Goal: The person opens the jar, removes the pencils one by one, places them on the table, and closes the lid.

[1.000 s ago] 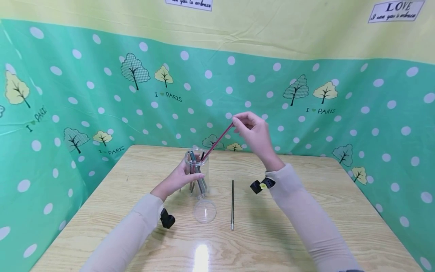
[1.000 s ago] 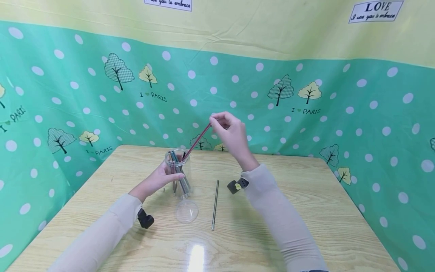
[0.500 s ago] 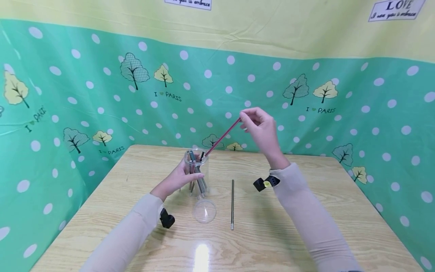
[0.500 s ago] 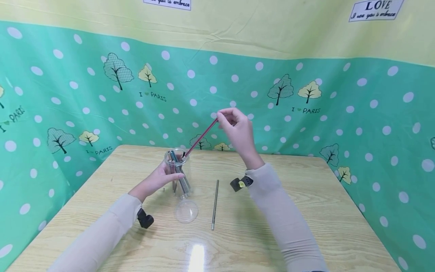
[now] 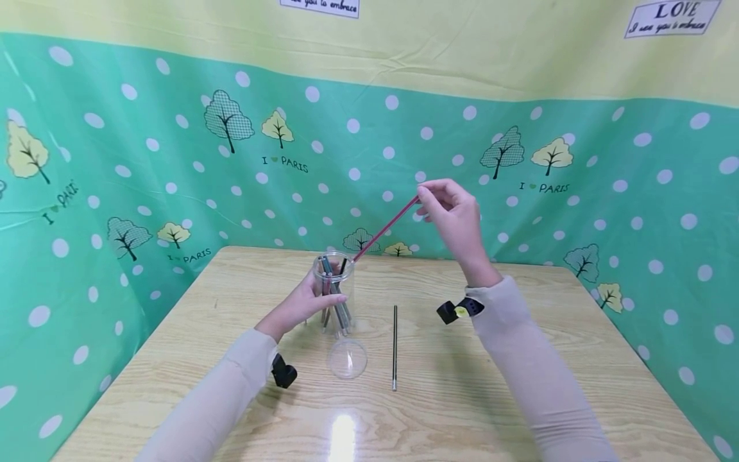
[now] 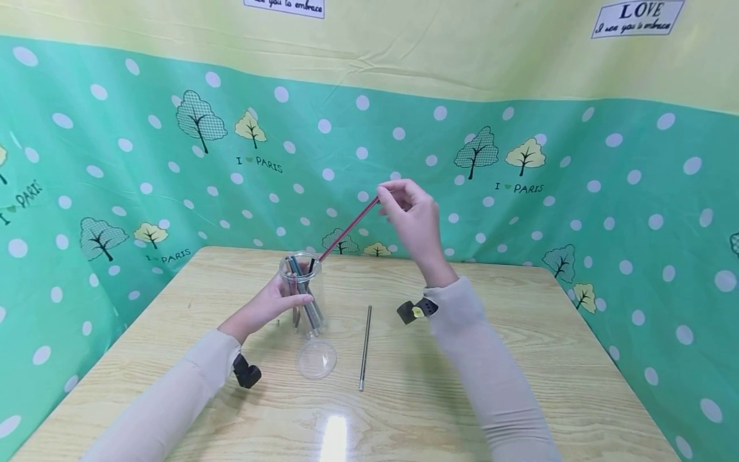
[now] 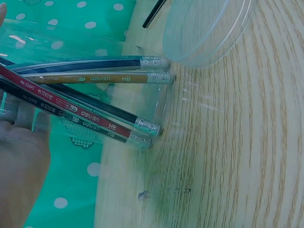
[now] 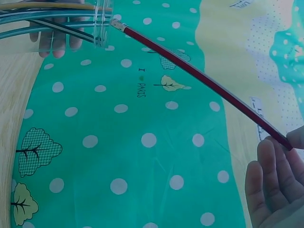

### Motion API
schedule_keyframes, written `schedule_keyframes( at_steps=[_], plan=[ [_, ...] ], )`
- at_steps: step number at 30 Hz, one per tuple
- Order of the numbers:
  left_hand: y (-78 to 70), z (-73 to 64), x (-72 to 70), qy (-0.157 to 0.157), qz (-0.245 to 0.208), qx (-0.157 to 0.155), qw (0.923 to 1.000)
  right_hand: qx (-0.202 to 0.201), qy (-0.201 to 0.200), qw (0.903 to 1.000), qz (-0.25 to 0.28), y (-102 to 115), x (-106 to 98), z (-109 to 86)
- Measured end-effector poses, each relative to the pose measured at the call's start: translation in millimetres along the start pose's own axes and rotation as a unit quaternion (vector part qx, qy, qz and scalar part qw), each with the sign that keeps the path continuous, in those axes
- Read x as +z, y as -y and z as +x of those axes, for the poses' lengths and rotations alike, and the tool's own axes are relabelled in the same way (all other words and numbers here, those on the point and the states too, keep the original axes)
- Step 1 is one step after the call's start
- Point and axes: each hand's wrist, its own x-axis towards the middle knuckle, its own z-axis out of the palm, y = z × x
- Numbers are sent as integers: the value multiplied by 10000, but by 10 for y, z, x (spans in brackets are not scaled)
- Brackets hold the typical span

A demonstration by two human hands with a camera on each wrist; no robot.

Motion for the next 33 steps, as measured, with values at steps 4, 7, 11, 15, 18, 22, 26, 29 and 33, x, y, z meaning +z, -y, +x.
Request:
schedule_keyframes(
  at_steps=[4,7,11,15,18,22,26,29,33],
  plan=[
    [0,2,1,7,8,30,10000,-88,-7,10000,-8,13,-34,-3],
    [-9,5,2,11,21,56,10000,-64,-18,10000,-56,23,-54,-8],
    [-13,4,0,-19,22,19,10000,54,8,9999,-100,24,-74,-13],
    [-3,5,1,-19,-10,26,10000,157,13,9998,-107,7,-90,-14],
    [-2,3,4,-6,-44,45,10000,193,10,9997,-136,-1,-97,-15],
    [-11,-1,4,-1,-70,66,10000,229,29,9996,-170,-19,-96,-13],
    [-13,-1,7,-11,-68,91,9999,299,66,9992,-248,-64,-102,-19],
    [-11,-2,6,-18,-39,75,10000,392,142,9987,-307,-109,-105,-34],
    [-9,-3,5,-42,-7,27,10000,516,250,9979,-309,-172,-111,-57]
  ],
)
